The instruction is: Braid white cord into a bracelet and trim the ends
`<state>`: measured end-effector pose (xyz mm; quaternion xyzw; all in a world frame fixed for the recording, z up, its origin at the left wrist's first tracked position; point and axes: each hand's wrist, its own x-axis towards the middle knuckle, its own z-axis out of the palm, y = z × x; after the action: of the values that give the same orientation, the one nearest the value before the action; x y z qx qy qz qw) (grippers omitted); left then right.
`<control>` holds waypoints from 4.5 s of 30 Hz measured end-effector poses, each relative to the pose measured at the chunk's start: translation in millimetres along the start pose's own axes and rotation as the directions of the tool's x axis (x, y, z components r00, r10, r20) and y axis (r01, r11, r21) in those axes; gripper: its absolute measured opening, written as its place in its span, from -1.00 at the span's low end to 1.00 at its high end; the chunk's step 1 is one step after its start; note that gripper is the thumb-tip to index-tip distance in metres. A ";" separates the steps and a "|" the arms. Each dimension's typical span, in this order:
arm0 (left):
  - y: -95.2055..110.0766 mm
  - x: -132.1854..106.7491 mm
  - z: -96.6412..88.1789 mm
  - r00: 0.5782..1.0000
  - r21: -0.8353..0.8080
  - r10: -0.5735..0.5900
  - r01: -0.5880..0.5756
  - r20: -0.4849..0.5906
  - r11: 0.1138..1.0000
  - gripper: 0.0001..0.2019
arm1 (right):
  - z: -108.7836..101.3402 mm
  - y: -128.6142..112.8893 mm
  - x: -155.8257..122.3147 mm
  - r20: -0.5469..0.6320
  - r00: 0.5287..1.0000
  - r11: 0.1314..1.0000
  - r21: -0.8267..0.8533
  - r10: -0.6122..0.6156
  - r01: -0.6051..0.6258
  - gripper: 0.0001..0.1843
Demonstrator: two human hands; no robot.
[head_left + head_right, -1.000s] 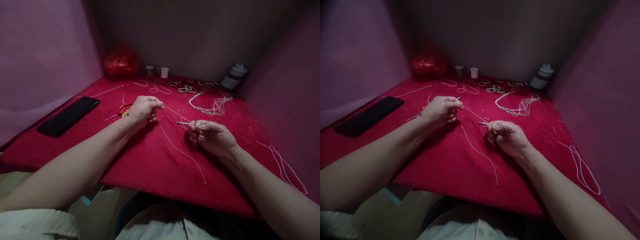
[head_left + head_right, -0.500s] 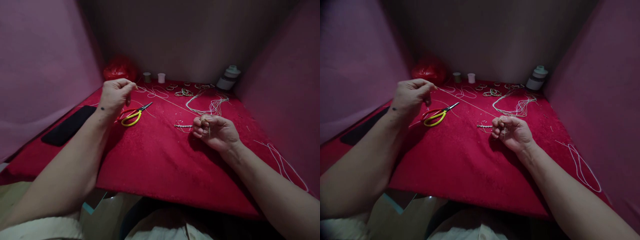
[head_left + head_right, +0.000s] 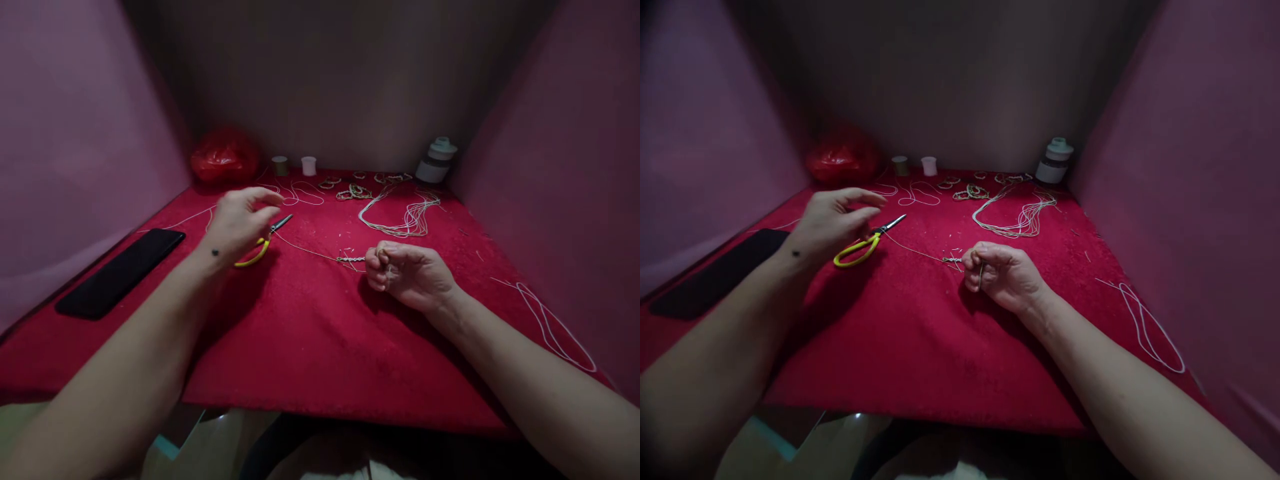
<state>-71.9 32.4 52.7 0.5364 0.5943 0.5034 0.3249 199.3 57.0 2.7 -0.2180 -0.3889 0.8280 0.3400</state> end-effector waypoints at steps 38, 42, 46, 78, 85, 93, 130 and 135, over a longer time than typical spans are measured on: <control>0.0 -44.1 65.5 0.813 -0.245 -0.195 0.379 0.548 0.893 -0.85 | 0.7 16.1 -0.6 0.076 0.993 0.968 -0.241 0.088 -0.067 -0.82; -1.7 -43.6 66.2 0.804 -0.267 -0.216 0.417 0.554 0.869 -0.85 | 3.5 16.7 -1.1 0.030 0.995 0.972 -0.221 0.091 -0.082 -0.81; -3.7 -44.7 66.7 0.839 -0.242 -0.181 0.344 0.513 0.907 -0.84 | 4.3 16.4 -1.5 0.050 0.994 0.975 -0.203 0.101 -0.089 -0.83; -4.3 -45.5 62.1 0.764 -0.221 -0.125 0.333 0.634 0.917 -0.88 | 2.7 6.5 -2.2 0.120 0.969 0.972 -0.122 0.216 -0.201 -0.95; -6.6 -45.7 61.8 0.777 -0.220 -0.125 0.323 0.618 0.921 -0.87 | 6.6 11.5 0.4 -0.254 0.951 0.936 -0.342 -0.177 0.083 -0.89; -6.8 -45.3 62.8 0.773 -0.172 -0.131 0.297 0.620 0.939 -0.87 | 22.8 16.4 -12.8 -0.107 0.960 0.750 -0.648 -0.260 0.131 -0.80; 2.1 -44.1 56.7 0.766 -0.034 -0.216 0.296 0.606 0.955 -0.87 | 13.3 18.2 -6.7 -0.088 0.996 0.927 -0.371 0.020 -0.051 -0.92; 0.8 -43.6 56.8 0.771 -0.035 -0.218 0.297 0.598 0.954 -0.87 | 14.5 18.4 -5.7 -0.090 0.995 0.929 -0.365 0.030 -0.061 -0.92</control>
<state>-9.8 4.4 30.7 0.5570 0.4992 0.3001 0.5920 186.8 37.0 -2.6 -0.3207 -0.5171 0.7387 0.2898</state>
